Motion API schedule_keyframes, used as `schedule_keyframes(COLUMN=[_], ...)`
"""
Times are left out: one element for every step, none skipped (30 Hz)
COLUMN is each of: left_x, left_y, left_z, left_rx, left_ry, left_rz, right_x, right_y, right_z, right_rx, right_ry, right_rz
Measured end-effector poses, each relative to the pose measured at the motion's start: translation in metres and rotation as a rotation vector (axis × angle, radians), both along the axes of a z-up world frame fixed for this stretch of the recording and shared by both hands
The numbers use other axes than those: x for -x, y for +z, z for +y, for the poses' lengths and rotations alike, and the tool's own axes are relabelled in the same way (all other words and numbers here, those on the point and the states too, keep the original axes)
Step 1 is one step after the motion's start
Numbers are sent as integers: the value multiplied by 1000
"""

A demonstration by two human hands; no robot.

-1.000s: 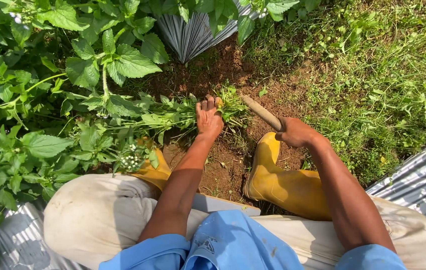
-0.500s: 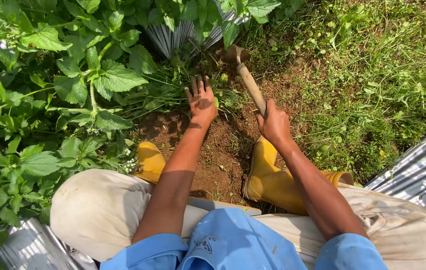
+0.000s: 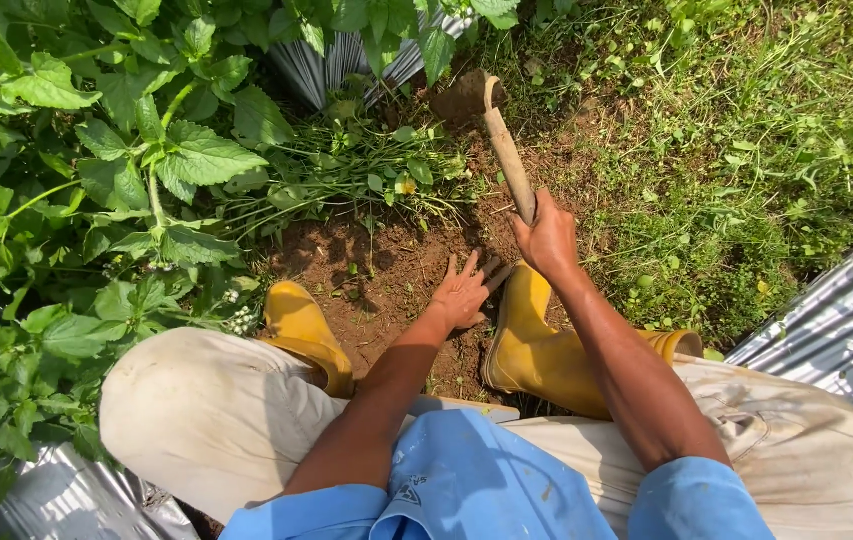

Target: The person pulls weeds from the ground by hand and uses a hoe to remove unwanted plants from the soil between rows of crops.

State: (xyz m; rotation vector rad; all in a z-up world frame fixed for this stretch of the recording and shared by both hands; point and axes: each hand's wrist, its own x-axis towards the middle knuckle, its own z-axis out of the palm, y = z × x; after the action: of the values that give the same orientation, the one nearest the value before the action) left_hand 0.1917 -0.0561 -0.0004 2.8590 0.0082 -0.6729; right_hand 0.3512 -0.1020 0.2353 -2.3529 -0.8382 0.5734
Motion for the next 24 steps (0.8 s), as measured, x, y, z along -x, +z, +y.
schedule_keyframes(left_x=[0, -1, -1, -3, -5, -6, -8, -10, -12, -14, -15, -14, -13, -15, -17, -17, -18, -21, -24, -29, -33, -37, -41, -44], left_y=[33, 67, 101, 82, 63, 45, 46, 47, 48, 49, 50, 50, 46, 41, 37, 46, 54, 64, 70, 77, 83, 95, 106, 116], left_z=[1, 3, 6, 3, 0, -2, 2, 6, 9, 12, 15, 15, 18, 27, 36, 50, 64, 81, 94, 107, 120, 132, 143, 153], left_rx=[-1, 9, 18, 16, 5, -8, -12, 3, 19, 17, 44, 76, 78, 109, 140, 140, 121, 98, 94, 42, -11, -14, -53, -89], left_ry=[-3, 5, 14, 14, 13, 14, 16, 36, 56, 56, 82, 112, 115, 181, 246, 250, 317, 379, 380, 414, 448, 447, 487, 527], left_rz=[-2, -5, -8, -12, -13, -13, -16, -51, -87, -88, -139, -187, -185, -187, -190, -185, -253, -325, -324, -464, -604, -605, -698, -790], right_x=[2, 2, 3, 2, 1, 1, 1, 2, 2, -1, -4, -5, -2, -2, -2, -1, 0, -1, -1, -2, -3, -1, 0, 2], right_y=[0, 0, 0, -4, -8, -13, -14, -15, -17, -19, -21, -24, -21, -19, -16, -15, -13, -12, -14, -15, -17, -15, -13, -11], right_z=[-1, -1, 0, 0, 0, 2, 3, 4, 5, 6, 8, 8, 7, 11, 14, 13, 13, 15, 14, 14, 14, 16, 18, 17], right_rx=[-1, 13, 27, 24, 26, 26, 21, 14, 6, 4, 8, 17, 20, 30, 40, 41, 33, 20, 17, 21, 26, 23, -1, -21], right_ry=[-3, 4, 10, 11, 5, 1, 3, -9, -21, -22, -18, -10, -8, -30, -52, -49, -54, -62, -61, -61, -62, -62, -82, -103], right_rz=[-2, 6, 14, 11, 16, 23, 20, 30, 41, 39, 33, 31, 33, 49, 66, 71, 76, 79, 81, 75, 69, 69, 103, 137])
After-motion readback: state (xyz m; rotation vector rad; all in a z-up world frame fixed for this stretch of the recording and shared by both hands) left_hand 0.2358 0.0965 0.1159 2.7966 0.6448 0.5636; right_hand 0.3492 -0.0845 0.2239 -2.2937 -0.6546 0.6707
